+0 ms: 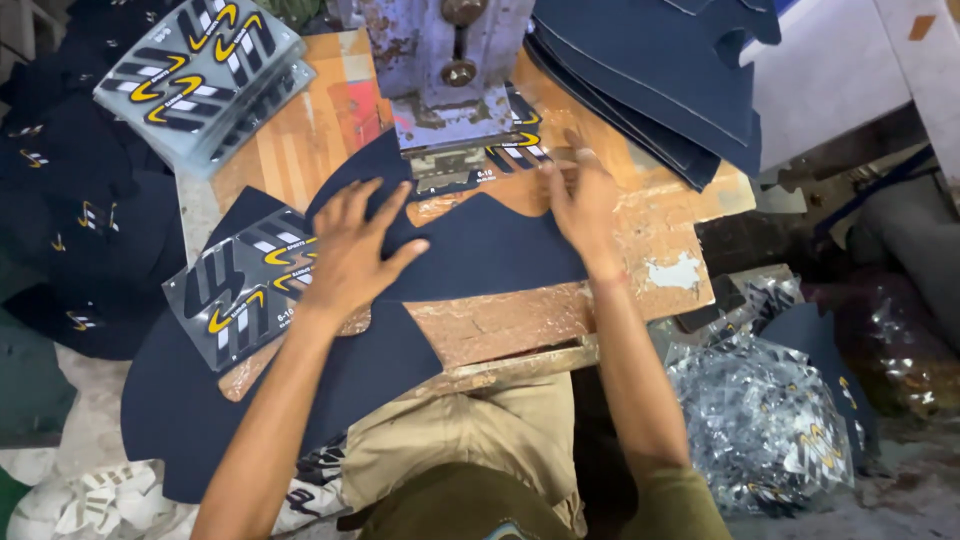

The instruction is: Positioning and applying labels or decals to fabric pieces using a press machine.

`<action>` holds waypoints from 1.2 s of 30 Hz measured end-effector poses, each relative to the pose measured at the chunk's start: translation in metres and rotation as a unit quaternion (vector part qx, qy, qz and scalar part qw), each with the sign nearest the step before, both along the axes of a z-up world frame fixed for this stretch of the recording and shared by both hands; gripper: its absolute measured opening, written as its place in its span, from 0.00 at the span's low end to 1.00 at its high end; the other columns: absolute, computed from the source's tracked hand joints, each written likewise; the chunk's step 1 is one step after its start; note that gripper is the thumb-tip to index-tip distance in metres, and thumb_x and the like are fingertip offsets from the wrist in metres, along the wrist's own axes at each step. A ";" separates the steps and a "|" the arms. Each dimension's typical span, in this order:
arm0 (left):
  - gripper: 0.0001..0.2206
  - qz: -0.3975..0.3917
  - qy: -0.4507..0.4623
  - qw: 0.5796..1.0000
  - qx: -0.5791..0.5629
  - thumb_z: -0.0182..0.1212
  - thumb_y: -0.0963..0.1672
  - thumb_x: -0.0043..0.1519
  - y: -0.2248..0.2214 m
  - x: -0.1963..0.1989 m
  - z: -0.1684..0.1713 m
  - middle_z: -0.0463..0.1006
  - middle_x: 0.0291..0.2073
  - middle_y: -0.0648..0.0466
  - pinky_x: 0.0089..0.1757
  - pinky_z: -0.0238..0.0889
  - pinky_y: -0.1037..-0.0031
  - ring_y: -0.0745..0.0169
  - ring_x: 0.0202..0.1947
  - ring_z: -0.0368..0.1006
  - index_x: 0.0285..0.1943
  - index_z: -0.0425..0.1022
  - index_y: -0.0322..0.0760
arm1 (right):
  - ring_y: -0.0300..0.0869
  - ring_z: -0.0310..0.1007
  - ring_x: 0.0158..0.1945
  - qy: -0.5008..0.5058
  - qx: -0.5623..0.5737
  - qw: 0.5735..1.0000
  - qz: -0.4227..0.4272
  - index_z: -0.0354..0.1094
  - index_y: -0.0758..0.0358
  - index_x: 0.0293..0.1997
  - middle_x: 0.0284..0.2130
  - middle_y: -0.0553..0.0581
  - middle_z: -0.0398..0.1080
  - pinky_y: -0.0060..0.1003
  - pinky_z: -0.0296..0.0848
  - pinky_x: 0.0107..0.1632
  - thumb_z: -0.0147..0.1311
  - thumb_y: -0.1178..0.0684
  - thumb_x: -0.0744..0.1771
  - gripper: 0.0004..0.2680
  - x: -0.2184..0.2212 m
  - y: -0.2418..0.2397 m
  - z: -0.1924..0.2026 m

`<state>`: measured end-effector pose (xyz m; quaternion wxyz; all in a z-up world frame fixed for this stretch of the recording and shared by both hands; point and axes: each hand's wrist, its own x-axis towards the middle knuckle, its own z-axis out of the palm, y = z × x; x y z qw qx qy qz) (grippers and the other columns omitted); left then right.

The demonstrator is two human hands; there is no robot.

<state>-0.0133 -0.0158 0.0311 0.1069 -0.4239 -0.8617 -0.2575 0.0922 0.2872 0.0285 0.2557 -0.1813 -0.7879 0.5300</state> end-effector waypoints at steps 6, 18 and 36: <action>0.32 0.197 0.004 0.975 -0.101 0.74 0.56 0.57 -0.154 -0.030 0.004 0.76 0.58 0.35 0.54 0.65 0.50 0.30 0.57 0.70 0.65 0.76 0.36 | 0.32 0.62 0.25 0.019 0.201 0.977 -0.071 0.77 0.68 0.46 0.28 0.55 0.72 0.29 0.62 0.29 0.61 0.59 0.68 0.05 0.120 -0.054 -0.007; 0.14 0.247 -0.267 0.925 0.113 0.74 0.43 0.59 -0.181 0.065 0.074 0.81 0.28 0.50 0.36 0.68 0.75 0.72 0.29 0.74 0.46 0.75 0.30 | 0.54 0.73 0.59 0.015 0.110 0.983 0.144 0.51 0.68 0.72 0.57 0.71 0.70 0.41 0.72 0.57 0.69 0.56 0.62 0.32 0.102 -0.128 0.111; 0.33 -0.060 -0.402 0.910 -0.082 0.32 0.60 0.69 -0.019 -0.039 0.033 0.77 0.53 0.55 0.63 0.48 0.64 0.54 0.61 0.64 0.51 0.84 0.42 | 0.55 0.77 0.40 0.032 0.301 0.940 0.156 0.79 0.63 0.41 0.33 0.61 0.76 0.45 0.72 0.46 0.63 0.56 0.65 0.05 -0.016 -0.129 0.043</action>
